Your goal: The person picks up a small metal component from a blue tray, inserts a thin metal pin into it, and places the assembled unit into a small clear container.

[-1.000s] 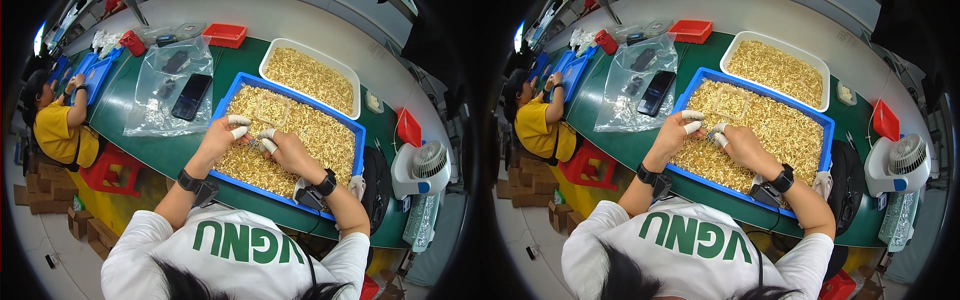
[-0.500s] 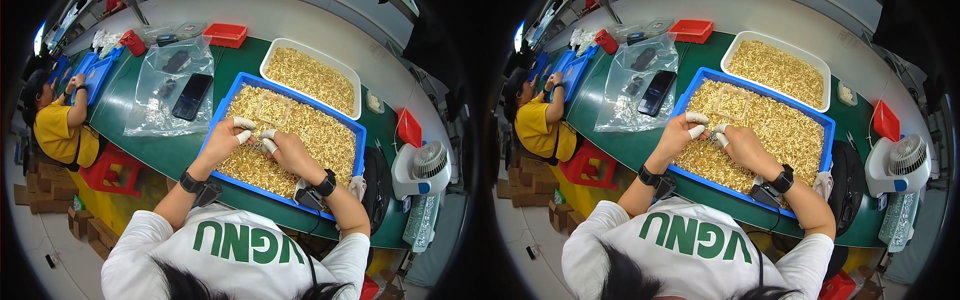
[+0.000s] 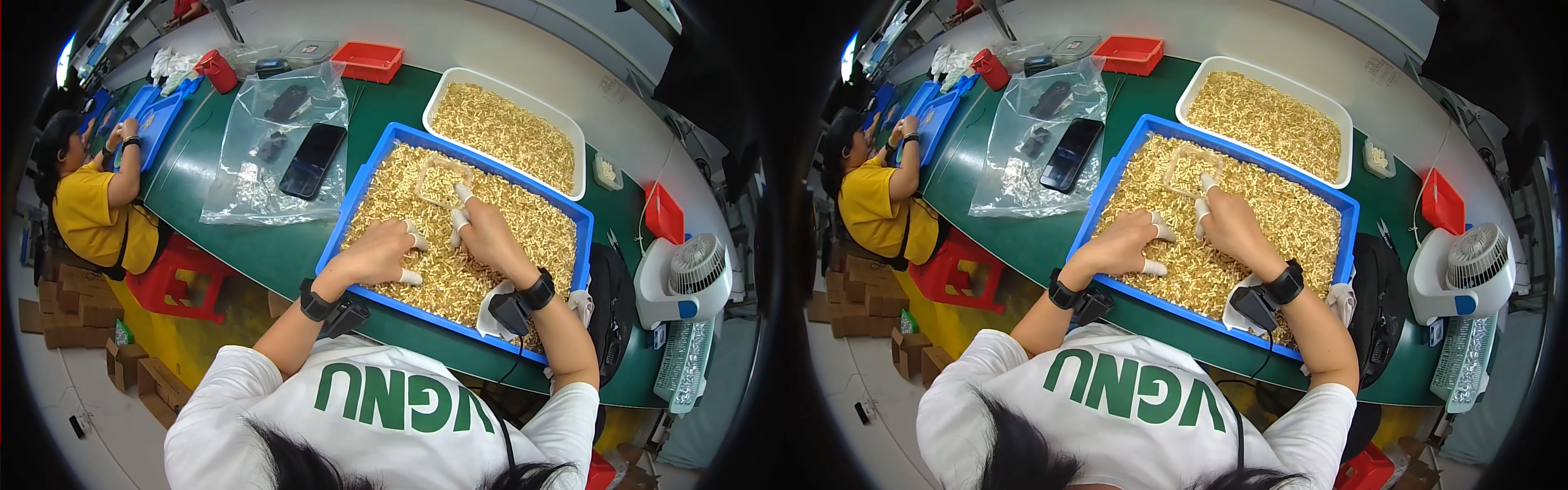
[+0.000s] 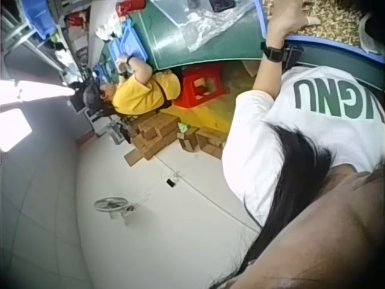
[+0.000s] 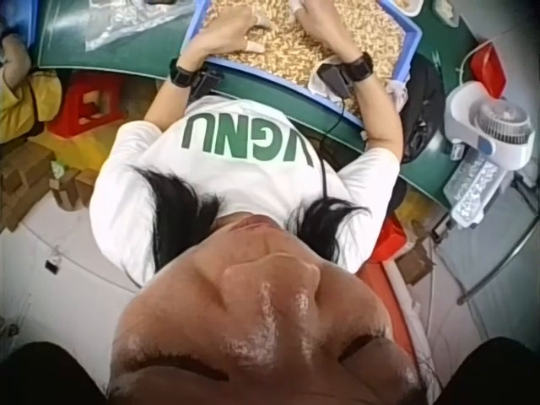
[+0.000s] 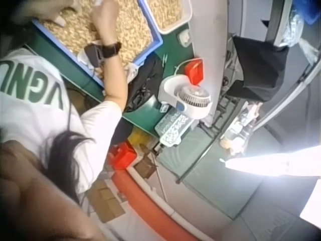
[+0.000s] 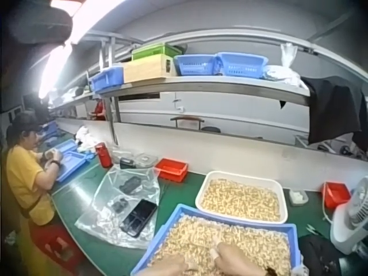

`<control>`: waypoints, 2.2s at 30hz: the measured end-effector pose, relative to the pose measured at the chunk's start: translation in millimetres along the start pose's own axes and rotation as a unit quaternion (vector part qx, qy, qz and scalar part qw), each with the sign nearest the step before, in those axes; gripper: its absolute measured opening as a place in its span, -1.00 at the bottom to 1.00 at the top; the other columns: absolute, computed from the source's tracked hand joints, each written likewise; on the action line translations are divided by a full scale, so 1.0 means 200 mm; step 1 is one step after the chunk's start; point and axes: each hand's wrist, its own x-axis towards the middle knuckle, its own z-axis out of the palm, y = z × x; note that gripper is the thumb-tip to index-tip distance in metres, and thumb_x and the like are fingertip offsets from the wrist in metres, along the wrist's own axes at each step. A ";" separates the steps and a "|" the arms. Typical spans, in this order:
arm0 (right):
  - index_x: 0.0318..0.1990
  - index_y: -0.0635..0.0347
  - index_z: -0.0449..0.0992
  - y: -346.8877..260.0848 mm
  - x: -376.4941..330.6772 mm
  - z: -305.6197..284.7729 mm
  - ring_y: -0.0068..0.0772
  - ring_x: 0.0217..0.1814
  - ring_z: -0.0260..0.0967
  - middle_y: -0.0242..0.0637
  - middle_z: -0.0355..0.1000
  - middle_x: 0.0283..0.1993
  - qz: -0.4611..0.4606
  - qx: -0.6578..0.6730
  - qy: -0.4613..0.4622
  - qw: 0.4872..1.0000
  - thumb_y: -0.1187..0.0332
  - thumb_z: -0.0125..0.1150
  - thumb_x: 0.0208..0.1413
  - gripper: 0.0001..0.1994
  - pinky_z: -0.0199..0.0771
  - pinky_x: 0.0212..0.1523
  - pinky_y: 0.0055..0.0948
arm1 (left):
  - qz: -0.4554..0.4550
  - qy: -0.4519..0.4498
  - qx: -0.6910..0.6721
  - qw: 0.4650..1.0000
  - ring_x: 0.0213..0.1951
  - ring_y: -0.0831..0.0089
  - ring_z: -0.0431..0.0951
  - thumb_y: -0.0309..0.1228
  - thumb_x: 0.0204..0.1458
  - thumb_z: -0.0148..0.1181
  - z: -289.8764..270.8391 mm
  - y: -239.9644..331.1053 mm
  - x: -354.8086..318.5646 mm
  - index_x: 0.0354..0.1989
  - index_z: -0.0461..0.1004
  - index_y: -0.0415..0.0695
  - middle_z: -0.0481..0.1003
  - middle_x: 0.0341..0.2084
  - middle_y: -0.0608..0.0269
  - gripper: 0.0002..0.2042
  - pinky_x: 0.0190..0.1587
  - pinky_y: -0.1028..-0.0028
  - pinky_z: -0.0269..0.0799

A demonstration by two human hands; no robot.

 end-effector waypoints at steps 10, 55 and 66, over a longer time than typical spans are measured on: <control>0.06 0.32 0.33 -0.05 -0.03 -0.01 -0.43 -0.58 0.43 -0.22 0.47 -0.52 -0.049 0.079 -0.047 0.995 0.45 -0.09 0.20 -0.70 0.42 -0.50 -0.47 | -0.185 0.079 -0.232 0.952 -0.47 0.43 0.46 -0.42 -0.03 0.20 0.04 -0.02 0.00 -0.22 0.54 -0.13 0.51 -0.45 0.20 -0.82 -0.34 0.43 0.38; 0.22 0.31 0.17 -0.06 -0.03 0.04 -0.59 -0.64 0.32 -0.32 0.42 -0.57 0.019 0.169 -0.012 0.985 0.39 -0.15 0.26 -0.60 0.34 -0.59 -0.57 | -0.119 -0.016 0.013 0.993 -0.29 0.11 0.46 -0.35 -0.14 0.29 0.01 -0.01 0.01 -0.32 0.53 -0.16 0.47 -0.35 0.08 -0.78 -0.23 0.25 0.34; 0.24 0.30 0.15 -0.06 -0.02 -0.01 -0.59 -0.61 0.36 -0.31 0.43 -0.54 0.045 0.179 -0.015 0.983 0.40 -0.17 0.27 -0.60 0.38 -0.56 -0.57 | -0.125 0.034 -0.021 0.991 -0.27 0.16 0.46 -0.35 -0.15 0.27 0.00 0.01 -0.01 -0.35 0.53 -0.16 0.46 -0.44 0.09 -0.81 -0.18 0.24 0.32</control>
